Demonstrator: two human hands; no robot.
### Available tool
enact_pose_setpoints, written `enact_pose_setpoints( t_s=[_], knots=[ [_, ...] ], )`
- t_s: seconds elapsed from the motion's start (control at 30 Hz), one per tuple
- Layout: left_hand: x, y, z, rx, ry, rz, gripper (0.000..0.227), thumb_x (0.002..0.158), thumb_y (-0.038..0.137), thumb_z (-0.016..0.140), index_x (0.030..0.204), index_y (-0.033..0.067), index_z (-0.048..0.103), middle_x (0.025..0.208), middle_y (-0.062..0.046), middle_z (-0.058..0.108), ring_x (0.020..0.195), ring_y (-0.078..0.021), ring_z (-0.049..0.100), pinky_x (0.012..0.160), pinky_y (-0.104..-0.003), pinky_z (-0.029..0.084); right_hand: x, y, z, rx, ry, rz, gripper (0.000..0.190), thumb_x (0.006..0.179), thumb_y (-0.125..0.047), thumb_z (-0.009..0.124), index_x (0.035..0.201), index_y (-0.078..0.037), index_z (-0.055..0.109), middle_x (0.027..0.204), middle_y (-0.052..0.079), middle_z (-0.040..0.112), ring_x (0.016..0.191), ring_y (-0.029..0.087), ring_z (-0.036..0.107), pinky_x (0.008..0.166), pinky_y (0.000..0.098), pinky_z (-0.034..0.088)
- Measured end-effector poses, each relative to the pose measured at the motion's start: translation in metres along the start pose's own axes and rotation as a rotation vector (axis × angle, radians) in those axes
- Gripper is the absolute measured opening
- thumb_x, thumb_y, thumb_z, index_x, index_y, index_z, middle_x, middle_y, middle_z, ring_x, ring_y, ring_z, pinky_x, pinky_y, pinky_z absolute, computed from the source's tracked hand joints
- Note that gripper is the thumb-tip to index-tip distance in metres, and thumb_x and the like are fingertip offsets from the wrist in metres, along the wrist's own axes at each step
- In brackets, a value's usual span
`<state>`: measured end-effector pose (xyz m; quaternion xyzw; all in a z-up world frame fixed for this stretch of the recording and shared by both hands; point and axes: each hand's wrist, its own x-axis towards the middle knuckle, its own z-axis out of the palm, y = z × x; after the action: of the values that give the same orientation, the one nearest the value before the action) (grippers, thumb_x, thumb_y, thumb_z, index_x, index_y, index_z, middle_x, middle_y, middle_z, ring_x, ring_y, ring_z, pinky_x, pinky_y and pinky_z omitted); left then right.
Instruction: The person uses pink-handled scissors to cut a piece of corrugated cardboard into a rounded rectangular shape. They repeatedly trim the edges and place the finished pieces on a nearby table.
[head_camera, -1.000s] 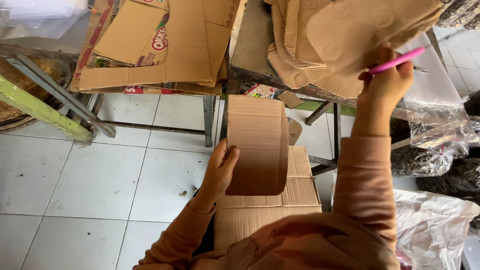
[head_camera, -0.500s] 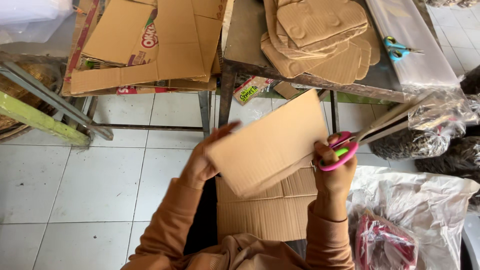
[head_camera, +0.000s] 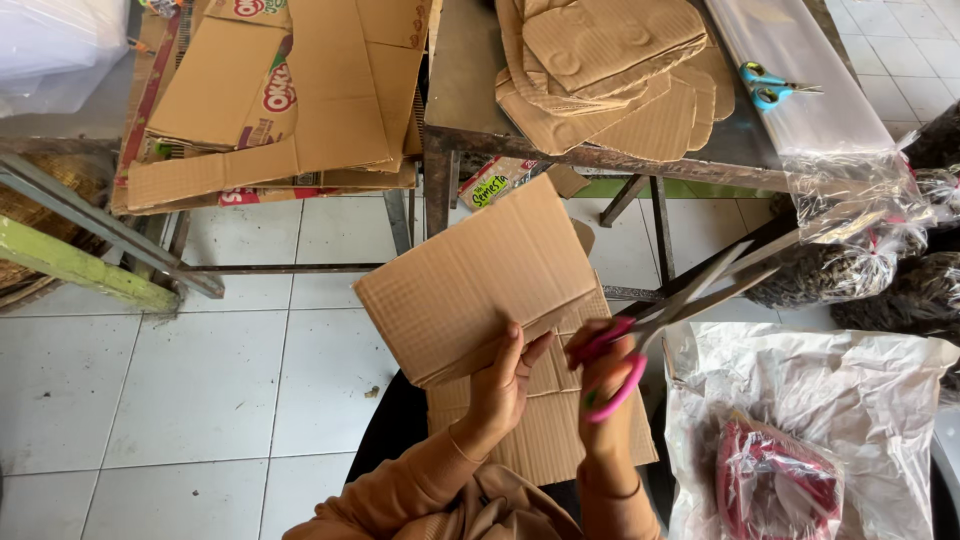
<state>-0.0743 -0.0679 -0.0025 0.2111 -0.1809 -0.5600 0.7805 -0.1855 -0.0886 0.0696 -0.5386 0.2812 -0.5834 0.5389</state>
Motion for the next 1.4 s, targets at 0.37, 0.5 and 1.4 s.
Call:
enact_pose_setpoints(
  t_s=[0.37, 0.5, 1.4],
  knots=[
    [-0.013, -0.009, -0.004, 0.224, 0.26, -0.177, 0.047, 0.112, 0.053, 0.058, 0.102, 0.0069, 0.061, 0.079, -0.004, 0.056, 0.058, -0.015, 0.054, 0.045, -0.028, 0.039, -0.044, 0.012, -0.015, -0.206, -0.287, 0.329, 0.081, 0.085, -0.081, 0.054, 0.107, -0.003, 0.056, 0.094, 0.002, 0.056, 0.082, 0.012, 0.048, 0.073, 0.0274, 0.041],
    [-0.019, -0.006, 0.0, 0.132, 0.308, -0.234, 0.035, 0.099, 0.045, 0.063, 0.095, 0.0099, 0.06, 0.082, 0.0, 0.064, 0.067, -0.0145, 0.063, 0.057, -0.029, 0.052, -0.053, 0.03, -0.019, -0.18, -0.211, 0.404, 0.084, 0.084, -0.076, 0.06, 0.12, -0.001, 0.055, 0.093, 0.002, 0.051, 0.081, 0.012, 0.044, 0.071, 0.0286, 0.039],
    [0.005, 0.06, 0.006, 0.461, 0.017, -0.107, 0.02, 0.098, 0.024, 0.07, 0.092, 0.006, 0.073, 0.09, 0.002, 0.068, 0.085, -0.0101, 0.06, 0.083, -0.026, 0.051, -0.025, 0.014, -0.042, -0.151, -0.132, 0.405, 0.08, 0.074, -0.075, 0.071, 0.096, 0.001, 0.059, 0.074, 0.003, 0.052, 0.065, 0.013, 0.047, 0.058, 0.027, 0.035]
  ],
)
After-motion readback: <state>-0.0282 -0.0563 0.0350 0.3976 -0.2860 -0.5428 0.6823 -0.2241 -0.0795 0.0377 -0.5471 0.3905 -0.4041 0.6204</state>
